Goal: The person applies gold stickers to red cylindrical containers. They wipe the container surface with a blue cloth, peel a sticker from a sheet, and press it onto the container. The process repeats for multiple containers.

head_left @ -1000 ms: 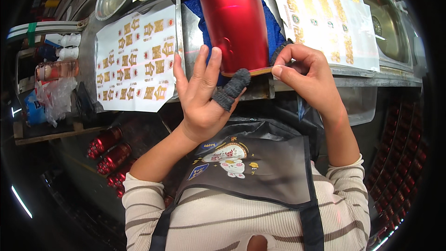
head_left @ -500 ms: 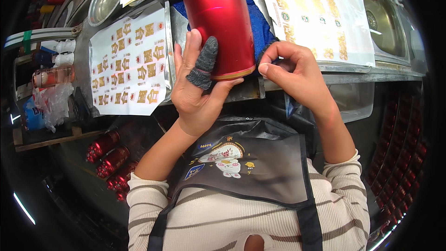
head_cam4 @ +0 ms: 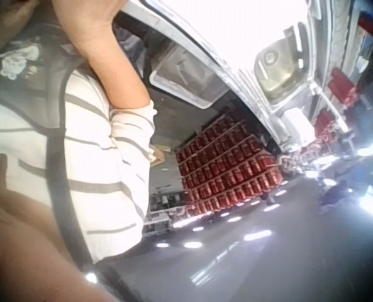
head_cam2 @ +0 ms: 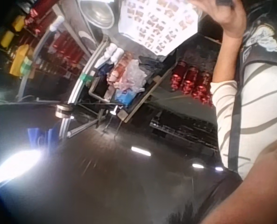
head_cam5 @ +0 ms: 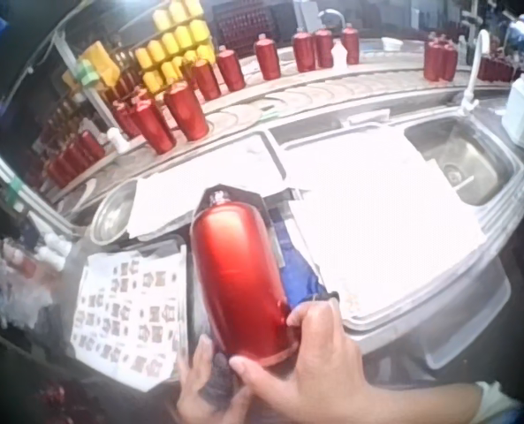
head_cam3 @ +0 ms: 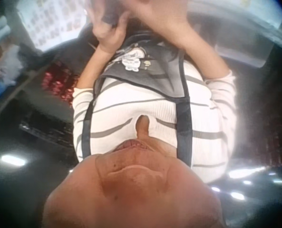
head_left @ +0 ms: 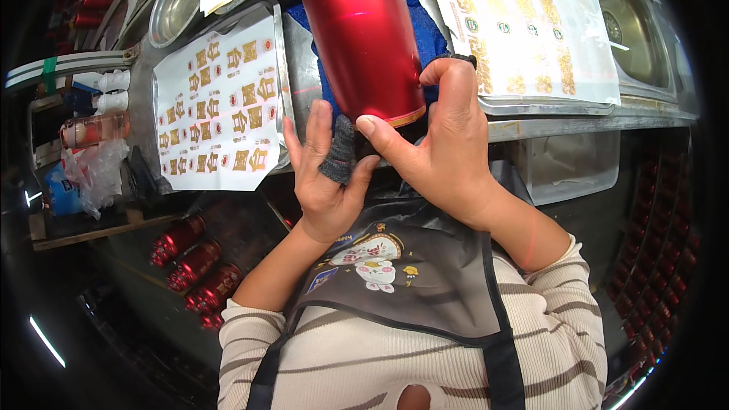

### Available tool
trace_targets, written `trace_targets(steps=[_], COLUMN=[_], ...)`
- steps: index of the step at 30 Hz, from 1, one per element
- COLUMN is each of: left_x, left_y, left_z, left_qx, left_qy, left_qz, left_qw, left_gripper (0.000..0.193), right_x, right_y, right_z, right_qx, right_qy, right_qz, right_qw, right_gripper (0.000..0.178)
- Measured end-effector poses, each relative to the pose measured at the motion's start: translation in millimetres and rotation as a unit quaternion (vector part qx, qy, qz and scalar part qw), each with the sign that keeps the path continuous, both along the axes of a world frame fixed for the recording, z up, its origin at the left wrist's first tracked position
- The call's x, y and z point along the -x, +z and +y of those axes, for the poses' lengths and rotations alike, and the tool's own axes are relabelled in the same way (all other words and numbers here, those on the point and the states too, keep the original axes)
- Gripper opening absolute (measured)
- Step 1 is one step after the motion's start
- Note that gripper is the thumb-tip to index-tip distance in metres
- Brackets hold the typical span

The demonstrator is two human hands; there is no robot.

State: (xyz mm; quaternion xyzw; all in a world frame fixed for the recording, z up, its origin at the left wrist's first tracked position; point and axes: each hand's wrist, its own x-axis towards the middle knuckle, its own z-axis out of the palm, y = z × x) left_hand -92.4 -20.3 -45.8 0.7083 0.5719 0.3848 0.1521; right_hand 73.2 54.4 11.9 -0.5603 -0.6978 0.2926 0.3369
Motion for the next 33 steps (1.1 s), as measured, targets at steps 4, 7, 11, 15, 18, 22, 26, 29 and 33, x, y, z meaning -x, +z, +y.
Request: trace_targets(steps=[4, 7, 11, 15, 18, 22, 26, 29, 33], left_x=[-4.6, -8.0, -14.0, -21.7, -16.4, -13.4, -9.2, -2.2, -5.8], left_y=[6.2, 17.6, 31.4, 34.7, 27.6, 13.9, 7.7, 0.8, 0.6], left_z=[6.4, 11.8, 17.7, 33.4, 41.2, 38.5, 19.0, 1.2, 0.0], left_qx=[-0.024, -0.039, -0.045, -0.061, -0.060, -0.021, -0.027, -0.014, -0.014], left_qy=[-0.007, -0.003, -0.001, -0.001, 0.026, 0.038, 0.053, 0.038, 0.039], left_qz=[0.040, 0.064, 0.095, 0.088, 0.026, -0.129, -0.108, -0.037, -0.010], left_qw=[0.999, 0.997, 0.995, 0.994, 0.997, 0.991, 0.992, 0.998, 0.999], left_gripper=[0.039, 0.033, 0.032, 0.041, 0.056, 0.059, 0.050, 0.042, 0.038], right_x=[-6.2, -10.3, -15.8, -22.9, -25.5, -19.4, -6.1, 3.5, 4.2], right_y=[-2.6, -7.5, -11.0, -12.7, -12.7, -5.4, -5.2, -7.7, -14.0], right_z=[0.7, 1.1, 0.9, -1.5, -5.9, -8.2, -4.3, -2.0, 0.9], right_qx=[0.034, 0.023, 0.033, 0.099, 0.098, -0.041, -0.134, -0.150, -0.171], right_qy=[0.013, 0.021, 0.025, 0.026, 0.045, 0.078, 0.055, 0.037, 0.025], right_qz=[0.034, 0.058, 0.112, 0.187, 0.209, 0.089, 0.009, -0.017, -0.011], right_qw=[0.999, 0.998, 0.993, 0.977, 0.972, 0.992, 0.989, 0.988, 0.985], right_gripper=[0.060, 0.054, 0.039, 0.026, 0.025, 0.040, 0.061, 0.063, 0.058])
